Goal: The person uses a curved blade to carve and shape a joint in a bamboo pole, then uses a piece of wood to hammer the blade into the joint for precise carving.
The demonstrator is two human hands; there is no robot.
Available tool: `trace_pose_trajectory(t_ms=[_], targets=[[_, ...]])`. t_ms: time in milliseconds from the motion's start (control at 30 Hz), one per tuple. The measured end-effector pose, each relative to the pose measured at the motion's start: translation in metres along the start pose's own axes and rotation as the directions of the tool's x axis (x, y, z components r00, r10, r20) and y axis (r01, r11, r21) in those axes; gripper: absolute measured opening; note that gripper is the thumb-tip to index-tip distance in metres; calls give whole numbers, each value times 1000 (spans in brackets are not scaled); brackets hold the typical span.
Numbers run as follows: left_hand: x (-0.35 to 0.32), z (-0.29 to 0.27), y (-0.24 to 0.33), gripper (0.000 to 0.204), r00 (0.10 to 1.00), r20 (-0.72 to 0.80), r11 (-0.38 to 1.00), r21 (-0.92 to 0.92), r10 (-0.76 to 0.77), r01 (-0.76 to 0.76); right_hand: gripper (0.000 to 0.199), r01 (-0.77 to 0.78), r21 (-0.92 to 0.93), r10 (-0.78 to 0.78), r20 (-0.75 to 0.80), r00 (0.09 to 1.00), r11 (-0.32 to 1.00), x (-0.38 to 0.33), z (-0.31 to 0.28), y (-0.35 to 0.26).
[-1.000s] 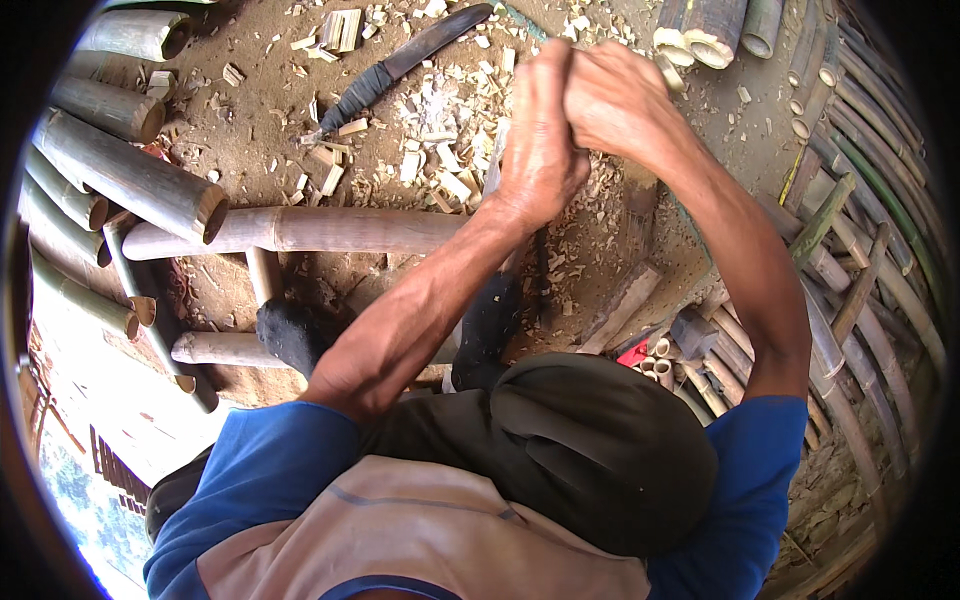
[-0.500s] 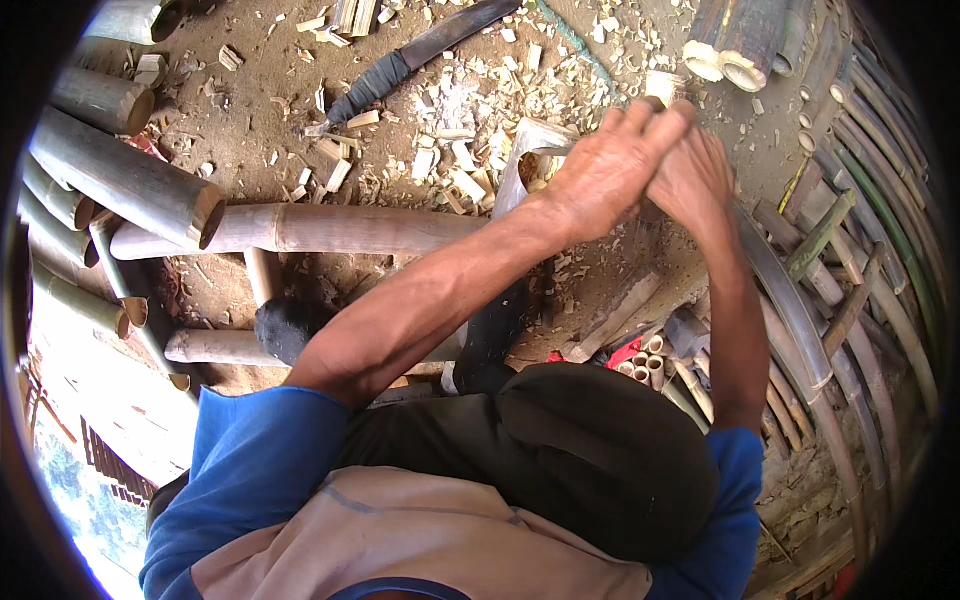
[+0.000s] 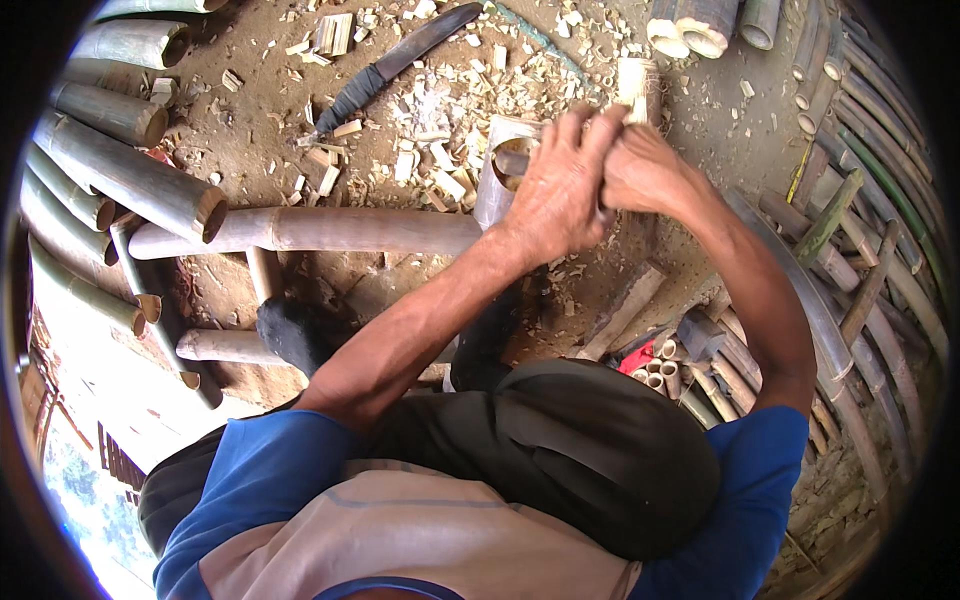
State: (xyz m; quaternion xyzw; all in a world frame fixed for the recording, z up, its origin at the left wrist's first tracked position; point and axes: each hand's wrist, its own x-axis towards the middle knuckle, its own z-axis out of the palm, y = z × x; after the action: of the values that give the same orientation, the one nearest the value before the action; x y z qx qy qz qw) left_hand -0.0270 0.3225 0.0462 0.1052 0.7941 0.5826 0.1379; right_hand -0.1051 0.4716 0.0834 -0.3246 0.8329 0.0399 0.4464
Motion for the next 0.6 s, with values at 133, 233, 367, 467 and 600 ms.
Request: trace_pose_trajectory(t_ms=[133, 233, 367, 467, 600], targets=[[-16, 16, 22, 117, 984, 164, 997, -33, -64, 70, 38, 10, 283, -48, 128, 991, 959, -29, 15, -9], [-23, 17, 15, 124, 975, 220, 1000, 6, -32, 31, 39, -97, 494, 51, 105, 993, 864, -37, 42, -19], [-30, 9, 0, 132, 935, 353, 1000, 5, 15, -17, 53, -132, 702, 109, 78, 991, 700, -40, 68, -39], [-37, -4, -2, 135, 898, 424, 992, -36, 121, -117, 66, -163, 834, 250, 32, 968, 527, -49, 147, -49], [-8, -31, -16, 108, 545, 836, 998, -54, 67, -40, 85, -338, 767, 323, 181, 929, 545, -27, 102, -111]])
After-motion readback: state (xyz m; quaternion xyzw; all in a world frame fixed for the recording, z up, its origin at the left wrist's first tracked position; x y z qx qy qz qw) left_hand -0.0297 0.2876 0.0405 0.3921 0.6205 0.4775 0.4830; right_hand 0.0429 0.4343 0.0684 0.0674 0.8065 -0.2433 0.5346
